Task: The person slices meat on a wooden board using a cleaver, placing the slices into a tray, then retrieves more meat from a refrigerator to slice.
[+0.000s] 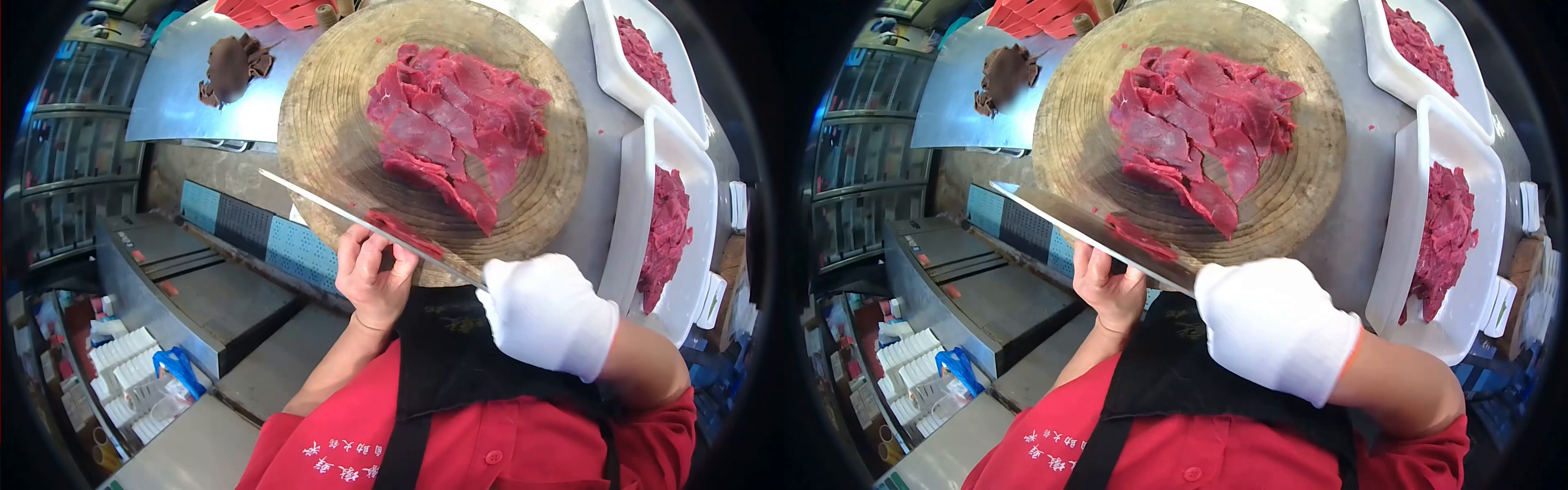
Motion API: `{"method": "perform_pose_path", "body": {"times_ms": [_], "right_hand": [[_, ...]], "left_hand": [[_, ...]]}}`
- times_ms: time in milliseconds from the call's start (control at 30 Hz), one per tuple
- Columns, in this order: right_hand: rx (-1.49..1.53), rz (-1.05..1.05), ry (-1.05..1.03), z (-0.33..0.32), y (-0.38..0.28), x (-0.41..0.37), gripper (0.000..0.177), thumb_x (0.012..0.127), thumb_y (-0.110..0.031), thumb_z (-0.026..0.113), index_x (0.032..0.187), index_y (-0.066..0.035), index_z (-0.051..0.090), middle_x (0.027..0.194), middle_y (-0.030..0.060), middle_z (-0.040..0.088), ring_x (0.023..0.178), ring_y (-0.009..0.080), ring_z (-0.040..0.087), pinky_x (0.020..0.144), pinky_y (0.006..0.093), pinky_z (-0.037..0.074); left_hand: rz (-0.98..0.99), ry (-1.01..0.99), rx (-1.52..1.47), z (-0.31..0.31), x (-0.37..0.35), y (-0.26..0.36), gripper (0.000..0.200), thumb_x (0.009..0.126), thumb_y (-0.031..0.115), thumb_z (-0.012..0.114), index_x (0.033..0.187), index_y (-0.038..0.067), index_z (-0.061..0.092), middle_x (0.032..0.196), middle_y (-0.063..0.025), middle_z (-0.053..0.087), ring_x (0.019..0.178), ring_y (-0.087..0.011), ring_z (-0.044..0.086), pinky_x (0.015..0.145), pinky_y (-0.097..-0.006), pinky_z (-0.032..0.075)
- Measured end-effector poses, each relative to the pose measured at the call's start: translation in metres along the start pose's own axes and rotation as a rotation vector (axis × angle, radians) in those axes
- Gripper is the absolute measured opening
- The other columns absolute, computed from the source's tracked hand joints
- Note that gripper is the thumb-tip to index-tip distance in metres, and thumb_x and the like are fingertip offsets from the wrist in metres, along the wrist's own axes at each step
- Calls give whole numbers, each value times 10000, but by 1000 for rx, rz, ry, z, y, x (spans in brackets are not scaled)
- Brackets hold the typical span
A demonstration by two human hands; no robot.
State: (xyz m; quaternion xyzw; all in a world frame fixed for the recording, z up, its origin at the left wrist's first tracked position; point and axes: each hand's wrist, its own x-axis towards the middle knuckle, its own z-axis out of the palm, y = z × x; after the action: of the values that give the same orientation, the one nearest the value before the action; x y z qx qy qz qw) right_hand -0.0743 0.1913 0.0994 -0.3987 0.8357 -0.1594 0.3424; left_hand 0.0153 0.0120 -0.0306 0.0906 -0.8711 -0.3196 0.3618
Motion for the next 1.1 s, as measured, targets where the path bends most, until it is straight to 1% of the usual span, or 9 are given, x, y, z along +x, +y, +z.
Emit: {"method": "perform_pose_path", "body": {"times_ms": [33, 233, 333, 467, 500, 633, 700, 867, 1100], "right_hand": [[7, -44, 48, 2, 1, 4, 240, 888, -220, 596, 793, -1, 570, 609, 203, 593, 587, 411, 617, 580, 477, 507], [-5, 145, -187, -27, -6, -18, 194, 847, -167, 566, 839, 23, 602, 653, 225, 636, 623, 408, 650, 621, 483, 527], [36, 113, -127, -26, -10, 4, 194, 844, -168, 574, 814, 22, 602, 661, 230, 632, 634, 404, 652, 620, 480, 523], [-9, -329, 154, 9, -4, 65, 149, 790, -150, 582, 800, -3, 612, 738, 206, 639, 689, 372, 643, 632, 440, 521], [-24, -397, 233, 8, -8, 69, 146, 785, -149, 580, 803, -9, 615, 741, 195, 641, 690, 368, 641, 634, 437, 522], [-41, -139, 101, 3, -16, 39, 158, 794, -159, 583, 836, -19, 641, 753, 203, 651, 718, 380, 655, 657, 446, 529], [-97, 33, -162, -6, 0, 17, 220, 824, -199, 593, 857, 13, 638, 751, 236, 657, 731, 410, 663, 680, 477, 528], [-62, 135, 99, -3, 12, -16, 171, 865, -159, 614, 813, 3, 605, 647, 215, 602, 627, 416, 619, 609, 477, 503], [-21, -1, 132, 0, 6, -39, 166, 838, -154, 611, 744, -22, 575, 591, 189, 590, 551, 373, 619, 525, 446, 495]], "left_hand": [[-1, 19, 2, 1, 0, -1, 223, 686, -28, 753, 879, 27, 656, 935, -134, 604, 777, -235, 613, 649, -313, 505], [-113, 52, -70, 4, -5, -4, 221, 671, -34, 754, 852, 34, 646, 905, -122, 587, 759, -228, 596, 628, -313, 502], [-47, 34, -72, 3, 0, -2, 221, 670, -47, 746, 853, 29, 650, 906, -112, 589, 743, -207, 599, 628, -302, 503], [-119, 22, -70, -1, 4, -4, 231, 661, -58, 743, 853, 31, 651, 927, -119, 604, 763, -225, 622, 644, -308, 525], [-20, -1, -86, -1, 1, -3, 232, 671, -59, 739, 866, 26, 647, 920, -113, 604, 744, -201, 614, 625, -296, 521], [-80, 50, -57, -3, 1, -7, 195, 724, -39, 751, 886, 11, 654, 904, -119, 605, 750, -192, 609, 623, -287, 515], [-157, 45, -157, -4, -3, -11, 197, 760, -20, 762, 932, 8, 670, 943, -126, 627, 804, -224, 618, 696, -294, 506], [-41, -1, -76, -10, -3, -10, 173, 786, -30, 741, 944, 11, 682, 956, -129, 619, 850, -229, 613, 746, -302, 499], [-23, 1, -68, -9, -4, -12, 216, 750, -50, 756, 933, 12, 660, 957, -133, 616, 851, -242, 618, 735, -316, 514]]}}
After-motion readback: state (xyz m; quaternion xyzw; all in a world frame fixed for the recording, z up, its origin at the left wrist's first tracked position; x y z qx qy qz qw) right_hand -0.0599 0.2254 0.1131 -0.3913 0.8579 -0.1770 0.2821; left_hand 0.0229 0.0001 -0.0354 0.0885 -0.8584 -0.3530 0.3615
